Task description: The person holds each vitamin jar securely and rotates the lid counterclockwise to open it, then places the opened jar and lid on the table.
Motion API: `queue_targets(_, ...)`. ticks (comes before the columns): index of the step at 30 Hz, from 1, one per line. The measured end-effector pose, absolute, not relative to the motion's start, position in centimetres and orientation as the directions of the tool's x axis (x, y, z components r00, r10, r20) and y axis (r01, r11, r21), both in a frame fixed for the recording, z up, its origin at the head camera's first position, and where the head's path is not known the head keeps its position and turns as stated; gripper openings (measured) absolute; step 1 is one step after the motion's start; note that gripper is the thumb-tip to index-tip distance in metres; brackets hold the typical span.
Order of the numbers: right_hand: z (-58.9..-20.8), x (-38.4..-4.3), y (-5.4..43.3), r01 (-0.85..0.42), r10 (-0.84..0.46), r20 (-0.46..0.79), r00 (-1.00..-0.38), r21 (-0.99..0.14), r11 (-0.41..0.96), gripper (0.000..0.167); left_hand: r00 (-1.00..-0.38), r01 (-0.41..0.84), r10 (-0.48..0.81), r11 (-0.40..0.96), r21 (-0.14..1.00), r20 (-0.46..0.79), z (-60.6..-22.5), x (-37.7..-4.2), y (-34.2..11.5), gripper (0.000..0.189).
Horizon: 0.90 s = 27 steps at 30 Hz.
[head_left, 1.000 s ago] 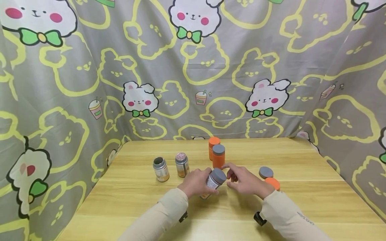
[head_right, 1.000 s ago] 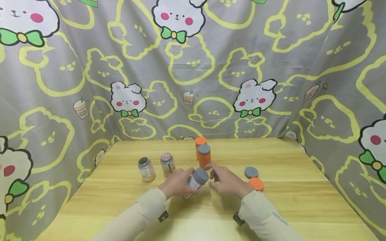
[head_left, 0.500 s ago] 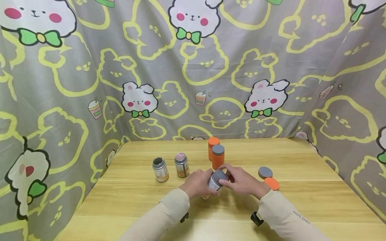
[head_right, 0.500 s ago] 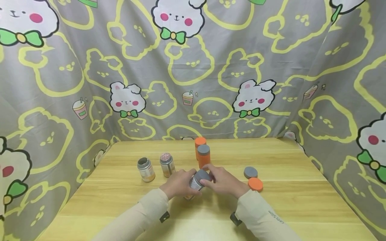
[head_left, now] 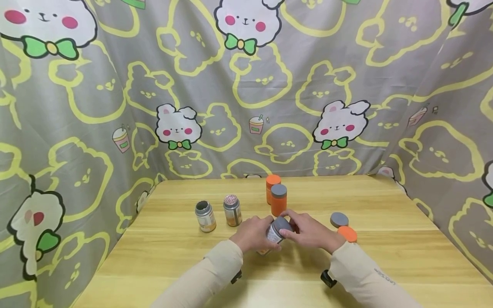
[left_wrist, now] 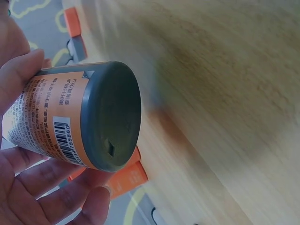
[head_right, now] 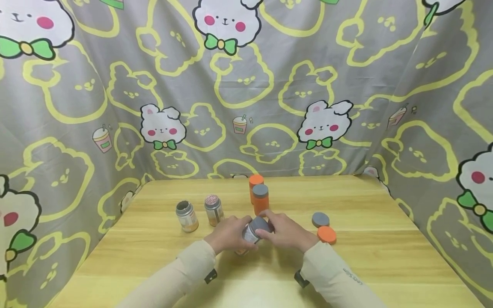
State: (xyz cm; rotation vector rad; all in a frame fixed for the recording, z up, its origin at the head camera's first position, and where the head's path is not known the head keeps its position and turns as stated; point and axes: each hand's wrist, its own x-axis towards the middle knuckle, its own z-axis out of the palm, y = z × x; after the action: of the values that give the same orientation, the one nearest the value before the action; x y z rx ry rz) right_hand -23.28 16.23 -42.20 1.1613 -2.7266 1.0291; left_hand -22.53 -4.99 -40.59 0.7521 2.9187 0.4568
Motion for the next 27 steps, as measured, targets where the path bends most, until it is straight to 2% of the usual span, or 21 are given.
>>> queue_targets(6,-41.95,-23.24,16.21,-0.646,-0.655,0.234,-0.718,-0.575,0.502,0.047,-0.878,0.452,0.478,0.842,0.295,-0.018,-40.53,-22.57,-4.97,0.061)
queue_targets(11,-41.75,-23.24,15.96,-0.629,-0.629,0.227,-0.744,-0.558,0.542,0.046,-0.874,0.459,0.485,0.839,0.293,-0.017,-40.3,-22.56,-4.73,0.061)
queue_targets(19,-41.6,-22.92,15.82,-0.633,-0.645,0.231,-0.728,-0.59,0.502,0.049,-0.883,0.44,0.469,0.849,0.291,-0.034,-40.49,-22.42,-4.71,0.061)
queue_targets(27,-41.89,-22.87,15.4,-0.612,-0.598,0.234,-0.766,-0.55,0.569,0.045,-0.878,0.446,0.478,0.845,0.294,-0.041,-40.34,-22.05,-4.46,0.06)
